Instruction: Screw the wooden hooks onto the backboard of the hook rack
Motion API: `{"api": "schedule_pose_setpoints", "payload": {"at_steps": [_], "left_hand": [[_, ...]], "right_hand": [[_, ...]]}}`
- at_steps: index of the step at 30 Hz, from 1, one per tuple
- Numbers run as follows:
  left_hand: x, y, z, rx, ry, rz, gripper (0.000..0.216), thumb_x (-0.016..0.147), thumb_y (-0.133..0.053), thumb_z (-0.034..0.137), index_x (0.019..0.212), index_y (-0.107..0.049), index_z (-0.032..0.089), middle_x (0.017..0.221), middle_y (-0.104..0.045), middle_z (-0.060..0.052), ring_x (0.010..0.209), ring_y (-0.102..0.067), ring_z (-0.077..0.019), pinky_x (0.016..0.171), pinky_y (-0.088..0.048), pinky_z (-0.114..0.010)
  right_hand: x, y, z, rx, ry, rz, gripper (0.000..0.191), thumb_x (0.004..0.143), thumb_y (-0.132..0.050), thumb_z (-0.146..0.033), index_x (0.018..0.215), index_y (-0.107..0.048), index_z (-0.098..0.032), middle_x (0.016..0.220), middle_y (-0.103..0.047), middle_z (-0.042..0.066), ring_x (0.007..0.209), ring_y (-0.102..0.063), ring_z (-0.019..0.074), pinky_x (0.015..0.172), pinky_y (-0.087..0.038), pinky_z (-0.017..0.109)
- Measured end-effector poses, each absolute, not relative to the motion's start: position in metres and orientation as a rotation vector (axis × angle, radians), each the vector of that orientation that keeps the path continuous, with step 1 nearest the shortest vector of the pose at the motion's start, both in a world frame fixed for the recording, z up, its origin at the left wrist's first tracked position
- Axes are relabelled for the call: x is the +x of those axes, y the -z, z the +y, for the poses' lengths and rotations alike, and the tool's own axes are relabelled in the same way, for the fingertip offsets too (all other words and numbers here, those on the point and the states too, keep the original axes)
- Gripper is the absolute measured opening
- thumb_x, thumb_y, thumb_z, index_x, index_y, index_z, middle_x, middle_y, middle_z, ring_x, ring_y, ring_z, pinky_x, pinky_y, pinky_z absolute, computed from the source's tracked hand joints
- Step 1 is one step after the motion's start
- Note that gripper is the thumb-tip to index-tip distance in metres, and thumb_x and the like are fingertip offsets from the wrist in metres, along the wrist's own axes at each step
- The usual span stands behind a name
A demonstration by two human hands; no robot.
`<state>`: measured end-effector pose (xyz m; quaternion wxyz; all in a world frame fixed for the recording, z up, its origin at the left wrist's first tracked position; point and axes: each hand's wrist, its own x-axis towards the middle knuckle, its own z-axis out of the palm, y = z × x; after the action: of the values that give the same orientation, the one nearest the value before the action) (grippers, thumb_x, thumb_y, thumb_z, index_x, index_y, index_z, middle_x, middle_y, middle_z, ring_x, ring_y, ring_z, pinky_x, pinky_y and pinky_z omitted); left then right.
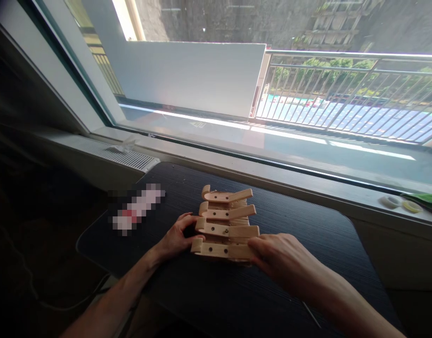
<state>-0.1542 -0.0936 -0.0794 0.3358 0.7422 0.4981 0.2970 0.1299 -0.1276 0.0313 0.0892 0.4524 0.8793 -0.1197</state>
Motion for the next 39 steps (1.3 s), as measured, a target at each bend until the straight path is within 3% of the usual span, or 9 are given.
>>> {"api": "schedule_pose_setpoints", "payload": {"at_steps": [15, 21, 25, 30, 39], "left_hand": [[-0.154, 0.078, -0.094, 1.976, -0.801, 1.295, 0.038, 0.072, -0.068, 0.028, 0.109, -0.064, 0.023, 0.109, -0.068, 0.000, 0.110, -0.057, -0.0218, 0.111, -0.029, -0.042], [-0.153, 0.079, -0.095, 1.977, -0.810, 1.291, 0.034, 0.075, -0.064, 0.026, 0.109, -0.064, 0.023, 0.109, -0.068, -0.001, 0.109, -0.057, -0.0212, 0.110, -0.030, -0.042], [-0.153, 0.082, -0.095, 1.977, -0.814, 1.299, 0.037, 0.076, -0.063, 0.026, 0.112, -0.062, 0.023, 0.103, -0.070, 0.000, 0.105, -0.058, -0.0206, 0.109, -0.030, -0.043], [-0.155, 0.084, -0.094, 1.980, -0.843, 1.285, 0.032, 0.075, -0.064, 0.027, 0.108, -0.064, 0.024, 0.101, -0.070, 0.000, 0.108, -0.056, -0.0204, 0.110, -0.029, -0.042], [-0.155, 0.083, -0.093, 1.994, -0.833, 1.290, 0.038, 0.075, -0.064, 0.028, 0.113, -0.062, 0.024, 0.103, -0.070, -0.001, 0.105, -0.058, -0.0210, 0.110, -0.030, -0.043]], "right_hand": [[0.131, -0.030, -0.131, 1.380, 0.353, 2.670, 0.016, 0.086, -0.048, -0.024, 0.075, -0.058, -0.022, 0.068, -0.067, 0.002, 0.057, -0.060, 0.0160, 0.050, -0.025, 0.028], [0.126, -0.065, -0.122, 1.527, 0.448, 2.834, 0.021, 0.090, -0.045, -0.033, 0.094, -0.064, -0.025, 0.079, -0.069, 0.002, 0.065, -0.062, 0.0160, 0.055, -0.038, 0.026], [0.102, -0.083, -0.102, 1.794, 0.305, 3.176, 0.021, 0.090, -0.047, -0.035, 0.095, -0.065, -0.024, 0.085, -0.069, 0.003, 0.071, -0.063, 0.0153, 0.063, -0.045, 0.026], [0.074, -0.061, -0.081, 1.637, 0.136, 3.437, 0.020, 0.092, -0.044, -0.028, 0.097, -0.062, -0.021, 0.087, -0.067, 0.006, 0.075, -0.061, 0.0143, 0.068, -0.046, 0.025], [0.061, -0.040, -0.070, 1.537, 0.058, 3.408, 0.026, 0.094, -0.041, -0.028, 0.096, -0.064, -0.017, 0.086, -0.067, 0.007, 0.072, -0.059, 0.0132, 0.067, -0.043, 0.024]]}}
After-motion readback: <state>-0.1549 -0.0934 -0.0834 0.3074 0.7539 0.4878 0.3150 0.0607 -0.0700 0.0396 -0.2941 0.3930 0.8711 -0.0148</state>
